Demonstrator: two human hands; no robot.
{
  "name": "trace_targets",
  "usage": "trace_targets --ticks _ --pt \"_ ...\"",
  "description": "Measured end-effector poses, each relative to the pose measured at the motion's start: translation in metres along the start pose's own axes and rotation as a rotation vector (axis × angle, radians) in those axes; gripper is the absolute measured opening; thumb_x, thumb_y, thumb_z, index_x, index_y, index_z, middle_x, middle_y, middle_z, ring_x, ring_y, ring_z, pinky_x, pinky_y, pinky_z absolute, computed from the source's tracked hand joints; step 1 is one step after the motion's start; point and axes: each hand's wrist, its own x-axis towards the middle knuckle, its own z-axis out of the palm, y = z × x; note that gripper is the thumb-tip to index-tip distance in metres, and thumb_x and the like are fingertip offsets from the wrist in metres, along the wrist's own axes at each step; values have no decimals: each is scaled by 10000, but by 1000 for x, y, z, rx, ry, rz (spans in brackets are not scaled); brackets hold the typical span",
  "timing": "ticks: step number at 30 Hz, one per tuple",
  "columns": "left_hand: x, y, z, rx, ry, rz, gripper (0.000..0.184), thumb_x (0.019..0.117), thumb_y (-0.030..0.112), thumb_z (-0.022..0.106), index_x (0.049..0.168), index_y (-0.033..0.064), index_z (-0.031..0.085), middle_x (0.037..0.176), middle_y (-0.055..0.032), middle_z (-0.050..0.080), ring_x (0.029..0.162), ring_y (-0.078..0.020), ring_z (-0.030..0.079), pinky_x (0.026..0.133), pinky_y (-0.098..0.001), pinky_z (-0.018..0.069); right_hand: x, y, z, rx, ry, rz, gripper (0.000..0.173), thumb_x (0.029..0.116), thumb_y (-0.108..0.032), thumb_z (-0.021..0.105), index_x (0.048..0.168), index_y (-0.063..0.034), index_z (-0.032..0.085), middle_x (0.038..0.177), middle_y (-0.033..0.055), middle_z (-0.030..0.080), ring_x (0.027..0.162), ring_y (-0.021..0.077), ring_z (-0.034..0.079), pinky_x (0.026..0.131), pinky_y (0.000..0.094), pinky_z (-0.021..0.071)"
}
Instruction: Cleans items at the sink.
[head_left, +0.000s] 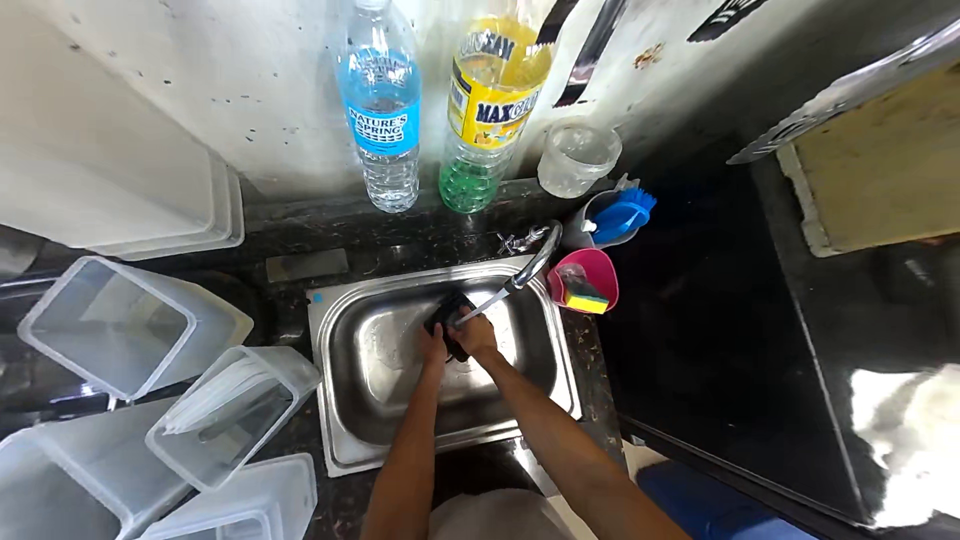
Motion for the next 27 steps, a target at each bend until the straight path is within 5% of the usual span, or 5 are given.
trace_targets --ticks 7,11,16,21,27 --pt "-1 13 2 201 -61 9 579 1105 354 444 1531 -18 318 1400 -302 526 1163 -394 641 915 -530 579 9 20 -21 -47 -52 -197 658 893 -469 737 1432 -125 581 1314 202 658 1203 379 643 1041 569 499" --pt "-12 13 6 -89 -108 16 554 1086 326 505 1534 53 325 1350 -269 564 1118 -370 640 860 -528 577 8 29 -19 -108 -99 -228 686 955 -464 671 1484 -74 474 1364 249 602 1154 420 655 985 591 524" --pt "-19 2 23 -207 71 167 525 1079 265 520 1519 23 369 1405 -258 547 1270 -331 566 1057 -504 480 -2 8 -20 75 -159 -10 628 1029 -470 560 1473 -33 485 1357 269 607 1270 425 589 1079 598 453" --pt "-46 -1 33 -105 89 491 419 1039 132 550 1396 -56 435 1195 -229 627 1063 -245 648 957 -403 543 3 11 -28 695 -224 260 503 1103 -397 425 1345 21 564 1157 217 640 908 265 644 818 413 552" --pt "-12 -12 0 -314 112 286 556 1084 230 496 1541 -15 294 1505 -259 439 1351 -305 491 1098 -477 450 -5 29 -62 928 -252 81 440 1112 -388 347 1318 -38 516 880 97 632 685 173 627 664 339 559"
